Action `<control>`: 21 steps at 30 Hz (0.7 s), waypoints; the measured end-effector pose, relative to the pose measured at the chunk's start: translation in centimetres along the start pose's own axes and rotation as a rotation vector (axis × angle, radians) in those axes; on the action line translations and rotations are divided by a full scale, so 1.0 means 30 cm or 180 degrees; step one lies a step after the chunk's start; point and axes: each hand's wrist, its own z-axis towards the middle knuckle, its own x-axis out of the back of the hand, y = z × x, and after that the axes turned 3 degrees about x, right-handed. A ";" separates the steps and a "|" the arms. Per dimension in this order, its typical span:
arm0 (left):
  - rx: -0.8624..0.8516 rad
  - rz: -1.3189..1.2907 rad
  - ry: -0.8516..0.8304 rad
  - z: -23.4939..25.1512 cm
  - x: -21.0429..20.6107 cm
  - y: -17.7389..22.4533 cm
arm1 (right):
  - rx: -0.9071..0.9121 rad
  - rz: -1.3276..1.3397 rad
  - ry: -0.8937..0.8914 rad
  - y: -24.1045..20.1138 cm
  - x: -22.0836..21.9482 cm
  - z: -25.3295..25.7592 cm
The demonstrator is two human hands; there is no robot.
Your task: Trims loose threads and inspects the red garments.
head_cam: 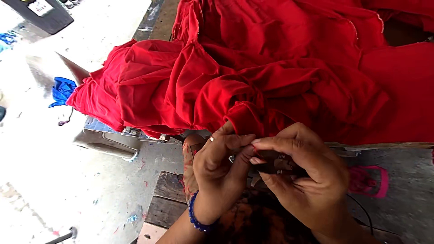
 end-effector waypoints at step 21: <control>0.0142 -0.0648 0.0404 0.027 0.014 -0.010 | -0.0238 0.0394 0.0222 0.040 0.057 -0.052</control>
